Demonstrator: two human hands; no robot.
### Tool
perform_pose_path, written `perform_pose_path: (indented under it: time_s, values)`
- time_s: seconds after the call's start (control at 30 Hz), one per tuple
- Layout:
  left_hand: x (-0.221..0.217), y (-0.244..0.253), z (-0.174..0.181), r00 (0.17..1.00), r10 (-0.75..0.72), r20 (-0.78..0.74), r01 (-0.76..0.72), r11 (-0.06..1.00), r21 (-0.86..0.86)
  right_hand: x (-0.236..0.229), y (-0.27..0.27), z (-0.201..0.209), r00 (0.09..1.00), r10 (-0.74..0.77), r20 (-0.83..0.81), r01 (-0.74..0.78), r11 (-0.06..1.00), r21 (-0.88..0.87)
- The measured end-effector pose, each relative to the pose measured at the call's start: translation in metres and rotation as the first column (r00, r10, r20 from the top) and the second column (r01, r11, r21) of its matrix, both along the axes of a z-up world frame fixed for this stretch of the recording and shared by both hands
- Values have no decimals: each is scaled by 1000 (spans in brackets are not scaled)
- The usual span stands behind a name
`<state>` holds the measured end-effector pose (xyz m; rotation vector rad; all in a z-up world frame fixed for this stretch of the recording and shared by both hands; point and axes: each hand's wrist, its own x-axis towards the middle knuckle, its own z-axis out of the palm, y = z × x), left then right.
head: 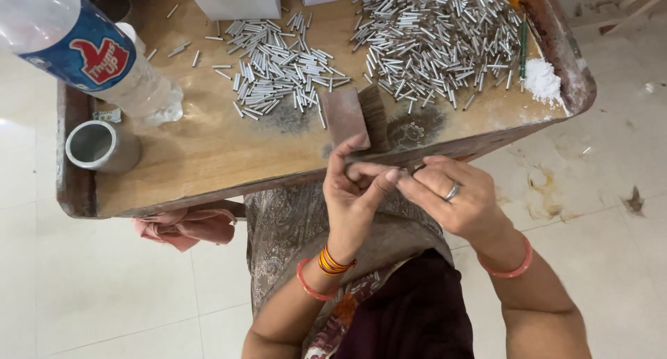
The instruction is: The person sits at a wooden table and repeatedly picks up small metal pins and a small white cylindrical piece. They insert the white piece into the metal pin and then place the assembled item onto a rectangular block on the table. The table is covered with many loose metal pins and a pile of white powder.
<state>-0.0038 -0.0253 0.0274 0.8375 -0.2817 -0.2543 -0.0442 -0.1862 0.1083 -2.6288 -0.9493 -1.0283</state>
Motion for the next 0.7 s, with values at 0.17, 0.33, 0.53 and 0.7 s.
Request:
perform_pose_path:
  time_s: [0.17, 0.33, 0.53, 0.7]
  values:
    - [1, 12, -3, 984, 10, -178, -38, 988, -150, -6, 31, -25, 961, 102, -257, 61, 828, 558]
    - [-1, 22, 6, 956, -100, -275, 51, 982, -180, -7, 38, -47, 956, 162, -243, 74, 672, 737]
    - [11, 43, 0, 992, 10, -124, 11, 987, 160, 9, 38, -75, 956, 138, -259, 110, 649, 753]
    - [67, 74, 21, 684, 264, 680, -726, 333, 602, 46, 3, -104, 946, 222, -235, 105, 477, 873]
